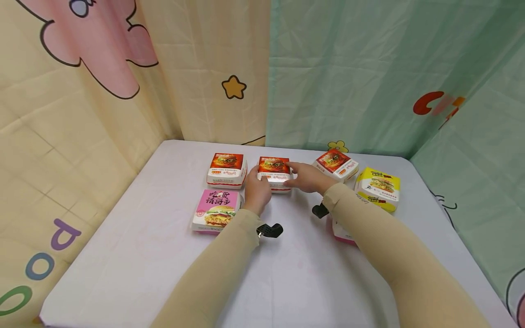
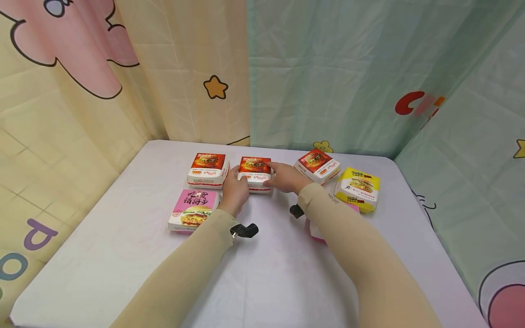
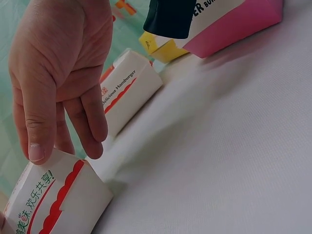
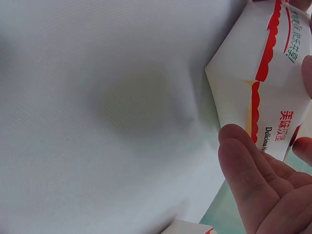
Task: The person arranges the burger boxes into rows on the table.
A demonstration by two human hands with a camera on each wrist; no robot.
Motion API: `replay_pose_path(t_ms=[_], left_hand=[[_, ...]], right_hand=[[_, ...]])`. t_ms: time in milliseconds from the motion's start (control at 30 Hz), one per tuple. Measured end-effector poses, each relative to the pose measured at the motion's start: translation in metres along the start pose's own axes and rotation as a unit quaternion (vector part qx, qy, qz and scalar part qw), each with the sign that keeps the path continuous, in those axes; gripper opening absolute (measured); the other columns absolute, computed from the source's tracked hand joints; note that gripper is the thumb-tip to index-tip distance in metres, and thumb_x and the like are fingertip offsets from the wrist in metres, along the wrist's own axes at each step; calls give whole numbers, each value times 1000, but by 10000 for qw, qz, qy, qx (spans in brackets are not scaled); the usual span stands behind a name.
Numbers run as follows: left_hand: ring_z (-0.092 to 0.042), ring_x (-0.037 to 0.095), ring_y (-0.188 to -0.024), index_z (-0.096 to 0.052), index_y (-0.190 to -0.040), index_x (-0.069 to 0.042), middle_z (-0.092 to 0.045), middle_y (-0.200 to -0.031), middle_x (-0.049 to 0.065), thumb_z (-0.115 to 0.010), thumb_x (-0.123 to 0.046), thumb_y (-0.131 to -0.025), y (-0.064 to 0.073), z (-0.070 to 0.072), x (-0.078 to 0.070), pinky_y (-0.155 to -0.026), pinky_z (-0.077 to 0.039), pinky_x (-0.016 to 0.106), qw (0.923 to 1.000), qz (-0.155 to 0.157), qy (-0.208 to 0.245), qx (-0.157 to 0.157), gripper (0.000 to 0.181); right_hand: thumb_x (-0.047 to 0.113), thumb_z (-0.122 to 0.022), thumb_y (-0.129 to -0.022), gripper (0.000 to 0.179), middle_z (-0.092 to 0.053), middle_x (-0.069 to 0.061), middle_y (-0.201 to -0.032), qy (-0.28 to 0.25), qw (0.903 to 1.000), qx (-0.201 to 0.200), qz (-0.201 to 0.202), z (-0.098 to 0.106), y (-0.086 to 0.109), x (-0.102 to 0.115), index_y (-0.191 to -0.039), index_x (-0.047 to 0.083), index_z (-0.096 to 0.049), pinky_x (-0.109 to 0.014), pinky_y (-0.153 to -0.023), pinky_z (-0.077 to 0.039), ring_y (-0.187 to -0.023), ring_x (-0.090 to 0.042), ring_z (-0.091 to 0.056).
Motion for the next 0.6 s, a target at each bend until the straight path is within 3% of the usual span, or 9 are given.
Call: replay_pose_path(t_ms=[267,600], left_hand=[[-31,27,-159,-37,-164,-15,-34,-171,10,-47,-20,-111,0,0,0,-129,-30,48,10000,10,-84,-41,54],[-22,33,-162,-36,-164,-17,-23,-174,14,-48,-21,-111,7,4,-5,-130,-26,53,9979,-431,-479,-94,54]], right_hand=[[42,-75,-97,88,-49,-16,-162,-62,10000,6,-26,1,1,0,-168,21,-27,-58,-119,-43,-147,-37,-48],[44,-75,-97,90,-49,-17,-162,59,9999,-26,-140,8,10,1,-168,21,-26,-57,-114,-48,-144,-38,-52]])
Point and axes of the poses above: each hand's wrist, its own y-axis away from the middle knuckle, its own z-axis out of the back of the hand, x = y × z, the point moved 1 cm from there along -y, towards the middle knuckle
